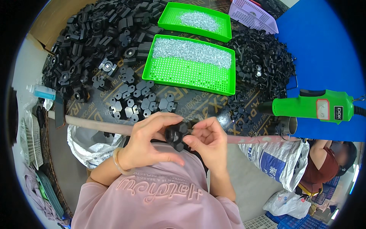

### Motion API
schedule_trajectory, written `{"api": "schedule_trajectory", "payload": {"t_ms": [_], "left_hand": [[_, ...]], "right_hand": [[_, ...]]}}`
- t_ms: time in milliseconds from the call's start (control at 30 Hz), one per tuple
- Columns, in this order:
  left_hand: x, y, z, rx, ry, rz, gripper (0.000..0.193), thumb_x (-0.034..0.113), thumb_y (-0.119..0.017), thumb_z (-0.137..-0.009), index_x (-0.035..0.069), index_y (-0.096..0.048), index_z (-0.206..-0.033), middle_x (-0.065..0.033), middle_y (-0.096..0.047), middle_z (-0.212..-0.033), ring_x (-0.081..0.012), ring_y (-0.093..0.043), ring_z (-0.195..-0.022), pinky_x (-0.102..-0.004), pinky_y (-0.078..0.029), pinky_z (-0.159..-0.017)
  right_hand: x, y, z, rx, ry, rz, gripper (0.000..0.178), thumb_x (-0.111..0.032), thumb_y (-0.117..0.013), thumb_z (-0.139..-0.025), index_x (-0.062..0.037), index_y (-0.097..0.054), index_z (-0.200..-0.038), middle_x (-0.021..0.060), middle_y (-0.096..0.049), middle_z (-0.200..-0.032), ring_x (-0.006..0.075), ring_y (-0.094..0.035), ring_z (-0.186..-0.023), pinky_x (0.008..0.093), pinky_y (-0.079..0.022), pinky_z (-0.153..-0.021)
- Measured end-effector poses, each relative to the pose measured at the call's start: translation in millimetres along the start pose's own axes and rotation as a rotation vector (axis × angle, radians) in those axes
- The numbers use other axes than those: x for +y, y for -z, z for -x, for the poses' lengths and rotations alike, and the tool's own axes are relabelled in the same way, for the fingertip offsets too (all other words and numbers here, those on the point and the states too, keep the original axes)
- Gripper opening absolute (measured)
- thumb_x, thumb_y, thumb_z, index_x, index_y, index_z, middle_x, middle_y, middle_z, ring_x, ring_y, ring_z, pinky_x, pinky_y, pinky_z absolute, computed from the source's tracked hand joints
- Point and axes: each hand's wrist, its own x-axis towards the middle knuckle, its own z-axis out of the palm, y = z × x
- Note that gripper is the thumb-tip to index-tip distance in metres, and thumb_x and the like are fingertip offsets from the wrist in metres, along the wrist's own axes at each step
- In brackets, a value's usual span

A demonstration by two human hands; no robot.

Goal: Fastening screws into black plastic components using an electric screwdriver at a factory workbench.

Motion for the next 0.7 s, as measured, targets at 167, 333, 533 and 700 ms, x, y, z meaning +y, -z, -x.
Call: {"api": "schedule_trajectory", "payload": {"t_ms": [167, 333, 533, 700], "left_hand": [[-7, -6, 3, 0.029, 0.007, -0.024, 0.061, 0.015, -0.089, -0.073, 0.002, -0.066, -0.127, -0.0152, -0.064, -0.121, -0.024, -0.067, -0.1, -0.031, -0.063, -0.073], [-13, -14, -3, 0.126, -0.392, -0.633, 0.053, 0.006, -0.076, -0.068, 0.002, -0.069, -0.12, -0.0174, -0.068, -0.118, -0.0273, -0.065, -0.088, -0.0336, -0.058, -0.071], [-24, -17, -9, 0.076, -0.623, -0.726, 0.038, 0.01, -0.067, -0.081, 0.005, -0.069, -0.119, -0.0166, -0.067, -0.119, -0.0306, -0.066, -0.104, -0.0396, -0.06, -0.088], [-21, -5, -14, 0.097, -0.62, -0.699, 0.036, 0.009, -0.073, -0.08, 0.008, -0.071, -0.117, -0.0173, -0.064, -0.125, -0.0325, -0.063, -0.106, -0.0421, -0.057, -0.09]], "right_hand": [[1, -4, 2, 0.075, 0.081, 0.236, 0.037, 0.002, -0.084, -0.079, 0.0014, -0.061, -0.109, 0.0073, -0.068, -0.1, 0.0089, -0.065, -0.082, 0.0227, -0.054, -0.065], [-7, -11, 5, 0.056, 0.161, 0.376, 0.047, 0.0, -0.084, -0.078, 0.002, -0.063, -0.121, 0.0076, -0.068, -0.102, 0.012, -0.067, -0.084, 0.0243, -0.057, -0.07], [-21, -5, -3, -0.013, 0.249, 0.769, 0.051, 0.003, -0.078, -0.079, -0.0054, -0.067, -0.127, 0.0095, -0.066, -0.099, 0.0171, -0.068, -0.085, 0.0282, -0.06, -0.067], [-5, 6, -20, 0.237, 0.384, 0.97, 0.049, 0.003, -0.077, -0.081, -0.0053, -0.066, -0.128, 0.0092, -0.062, -0.096, 0.0157, -0.065, -0.078, 0.0277, -0.057, -0.066]]}}
